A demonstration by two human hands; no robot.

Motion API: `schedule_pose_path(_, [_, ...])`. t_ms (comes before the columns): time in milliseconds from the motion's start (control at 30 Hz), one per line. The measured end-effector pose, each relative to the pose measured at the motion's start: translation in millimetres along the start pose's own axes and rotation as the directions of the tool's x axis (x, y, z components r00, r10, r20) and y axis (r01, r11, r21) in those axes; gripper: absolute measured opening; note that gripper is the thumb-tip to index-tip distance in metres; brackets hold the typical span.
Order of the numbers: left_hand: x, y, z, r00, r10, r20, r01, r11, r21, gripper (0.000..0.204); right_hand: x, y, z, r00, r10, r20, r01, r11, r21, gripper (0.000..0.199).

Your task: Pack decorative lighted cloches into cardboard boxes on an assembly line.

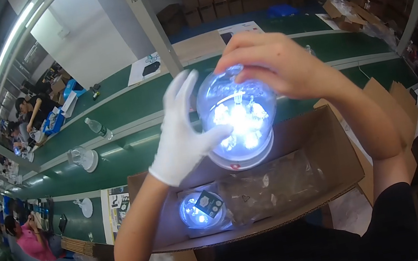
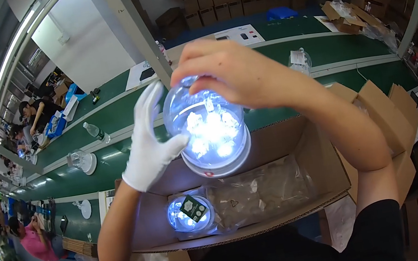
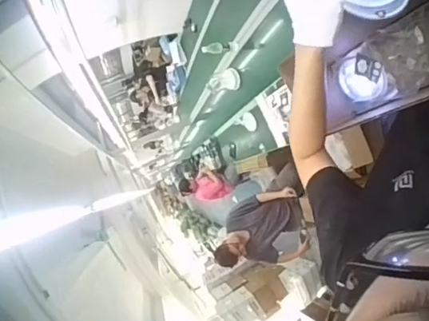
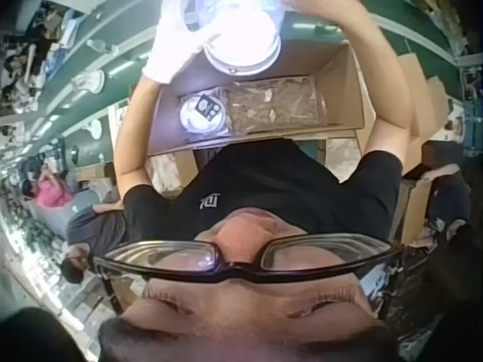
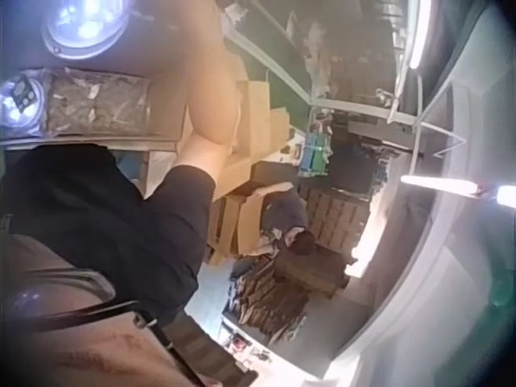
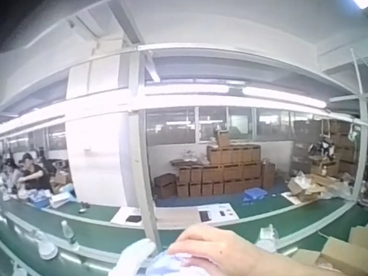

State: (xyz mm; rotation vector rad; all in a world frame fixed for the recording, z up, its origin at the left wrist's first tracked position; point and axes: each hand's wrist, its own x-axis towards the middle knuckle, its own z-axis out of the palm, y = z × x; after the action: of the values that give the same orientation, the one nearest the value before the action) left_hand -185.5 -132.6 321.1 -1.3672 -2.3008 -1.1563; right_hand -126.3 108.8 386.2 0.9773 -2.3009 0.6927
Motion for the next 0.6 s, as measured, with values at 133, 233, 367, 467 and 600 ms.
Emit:
schedule_pose_path(133, [54, 30, -5, 0.985, -0.082, 0.152, 0.125, 0.945, -0.302, 0.062, 7, -3, 14, 1.000, -0.029, -0.008, 0.029, 0.999, 0.013, 0.028])
schedule_pose_path(233, [57, 22, 6, 0.983, -0.102, 0.155, 0.157, 0.900, -0.406, 0.057, -2, -4, 12, 0.972, 0.237, -0.008, -0.230, 0.950, 0.212, 0.035])
schedule_pose_path(367, [55, 12, 12, 0.984, -0.135, 0.115, 0.175, 0.854, -0.490, 0.028, -38, 8, 15, 0.901, 0.295, -0.317, -0.081, 0.834, 0.545, 0.026])
schedule_pose_path(467, [58, 20, 10, 0.987, -0.065, 0.147, 0.129, 0.865, -0.484, 0.026, -109, 31, -5, 0.869, 0.463, 0.173, -0.494, 0.812, 0.310, 0.021])
schedule_pose_path(600, [60, 22, 6, 0.964, -0.093, 0.251, 0.212, 0.835, -0.507, 0.022, -130, 35, 53, 0.194, 0.422, 0.885, -0.603, 0.763, -0.232, 0.062])
